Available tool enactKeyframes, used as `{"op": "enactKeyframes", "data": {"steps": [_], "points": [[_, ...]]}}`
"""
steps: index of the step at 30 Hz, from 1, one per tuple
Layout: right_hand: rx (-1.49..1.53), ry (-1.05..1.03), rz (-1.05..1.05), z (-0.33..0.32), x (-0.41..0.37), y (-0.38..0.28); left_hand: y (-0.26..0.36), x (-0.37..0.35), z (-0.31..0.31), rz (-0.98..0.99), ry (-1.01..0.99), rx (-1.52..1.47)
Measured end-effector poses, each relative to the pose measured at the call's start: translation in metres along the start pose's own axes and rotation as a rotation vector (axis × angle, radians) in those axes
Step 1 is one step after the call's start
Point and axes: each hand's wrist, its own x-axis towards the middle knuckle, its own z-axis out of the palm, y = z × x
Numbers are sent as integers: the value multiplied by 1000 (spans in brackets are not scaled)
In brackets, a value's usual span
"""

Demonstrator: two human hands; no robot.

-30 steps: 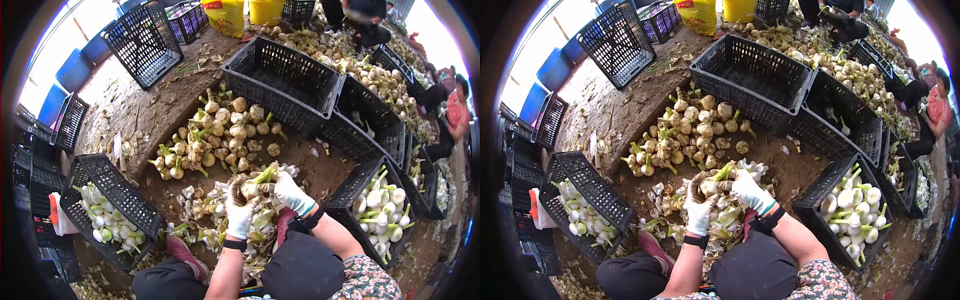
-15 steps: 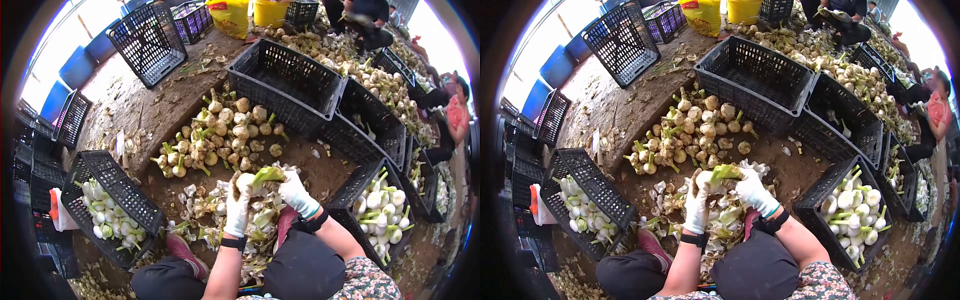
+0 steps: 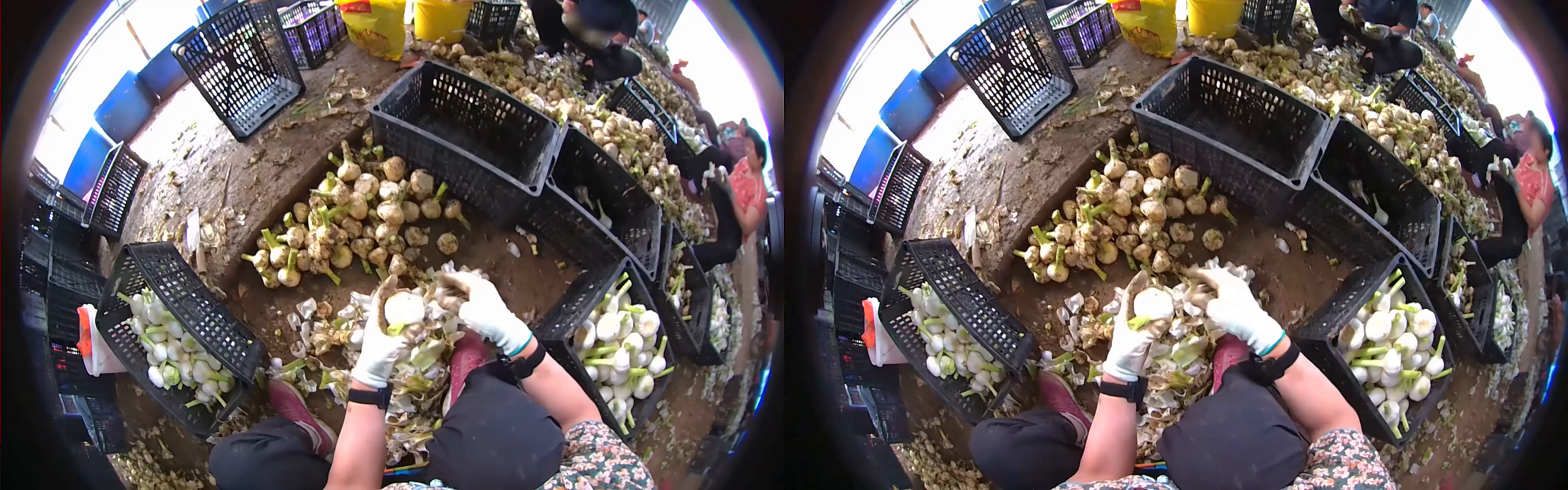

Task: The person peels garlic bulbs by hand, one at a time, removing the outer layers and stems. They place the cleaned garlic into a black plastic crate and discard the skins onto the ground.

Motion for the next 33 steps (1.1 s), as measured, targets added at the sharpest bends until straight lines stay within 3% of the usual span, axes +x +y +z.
{"op": "enactKeyframes", "data": {"steps": [4,6,7,11,14,17,23,27,30,33], "points": [[-322,-45,-310,7,3,-44,6,-2,11,-104,-11,-2],[-480,-122,-344,2,6,-53,-2,1,6,-48,-9,362],[-637,-204,-374,1,7,-56,-7,1,3,-46,-8,360],[-567,-196,-222,13,18,-49,-4,-6,5,-25,-71,306],[-372,-26,-147,21,18,-32,1,-7,14,-47,136,103],[-201,9,-51,29,10,-30,-11,-4,9,34,350,218],[-422,51,-184,50,7,-11,-32,-5,-6,113,608,288],[-561,109,-85,29,15,7,-17,-5,-12,-37,382,132],[-626,103,61,26,19,48,-15,-2,-7,-43,244,-598],[-650,85,237,20,12,63,-6,1,-4,31,158,-788]]}}
